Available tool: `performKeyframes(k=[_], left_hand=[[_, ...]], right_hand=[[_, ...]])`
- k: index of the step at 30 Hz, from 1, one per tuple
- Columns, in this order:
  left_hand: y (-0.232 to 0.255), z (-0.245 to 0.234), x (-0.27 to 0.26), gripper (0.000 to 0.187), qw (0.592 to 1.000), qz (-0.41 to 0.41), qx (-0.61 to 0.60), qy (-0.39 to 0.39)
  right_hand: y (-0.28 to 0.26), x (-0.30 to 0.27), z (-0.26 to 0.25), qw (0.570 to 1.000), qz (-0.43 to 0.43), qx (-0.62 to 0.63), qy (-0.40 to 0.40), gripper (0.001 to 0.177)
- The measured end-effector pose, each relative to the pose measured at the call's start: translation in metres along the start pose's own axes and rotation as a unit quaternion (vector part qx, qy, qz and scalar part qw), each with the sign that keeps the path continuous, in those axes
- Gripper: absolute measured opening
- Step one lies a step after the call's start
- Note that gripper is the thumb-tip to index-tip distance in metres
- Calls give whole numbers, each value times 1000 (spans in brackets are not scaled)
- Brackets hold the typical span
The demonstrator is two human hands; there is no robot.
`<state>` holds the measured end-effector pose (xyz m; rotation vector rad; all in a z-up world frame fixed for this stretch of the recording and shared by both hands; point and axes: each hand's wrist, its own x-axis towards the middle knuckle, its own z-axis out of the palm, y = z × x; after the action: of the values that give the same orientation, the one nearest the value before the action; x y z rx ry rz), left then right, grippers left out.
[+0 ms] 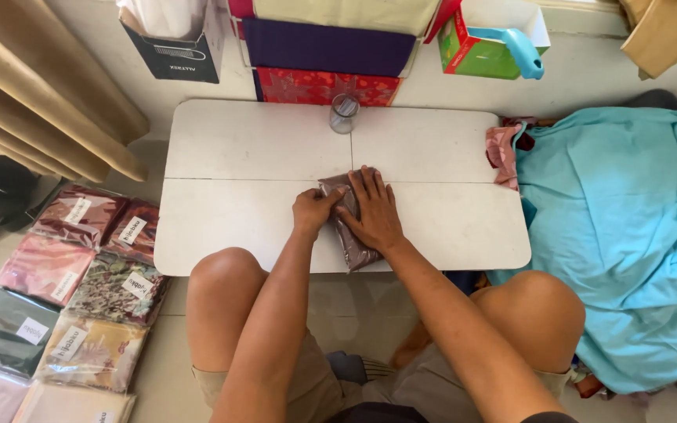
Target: The person uses a lint roller to clean a piece of brown fabric, folds it into a small rectangle, places it inside a clear plastic sleeve, and attaches a white label to the finished package.
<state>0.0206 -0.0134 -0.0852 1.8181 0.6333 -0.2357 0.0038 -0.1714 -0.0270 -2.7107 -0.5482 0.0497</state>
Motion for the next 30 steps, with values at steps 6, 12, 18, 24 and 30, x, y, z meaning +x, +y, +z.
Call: performKeyframes(k=[6,12,18,24,30], left_hand=[[-1,-2,3,68,1000,-7,0,-1],[-2,1,2,62,1000,-9,7,6],[-2,1,3,55,1000,2,17,20],[-6,1,4,50,1000,0,21,19],[-8,3,9,44,1000,-1,11,23]], right_hand=[[0,3,5,1000,0,5,13,67],[-4,1,4,1000,3,-14,12,65],[-4,3,7,1000,8,-22,3,66],[-6,-1,8,1000,6,-26,2,67],[-8,1,4,999,4,-39,-3,68]])
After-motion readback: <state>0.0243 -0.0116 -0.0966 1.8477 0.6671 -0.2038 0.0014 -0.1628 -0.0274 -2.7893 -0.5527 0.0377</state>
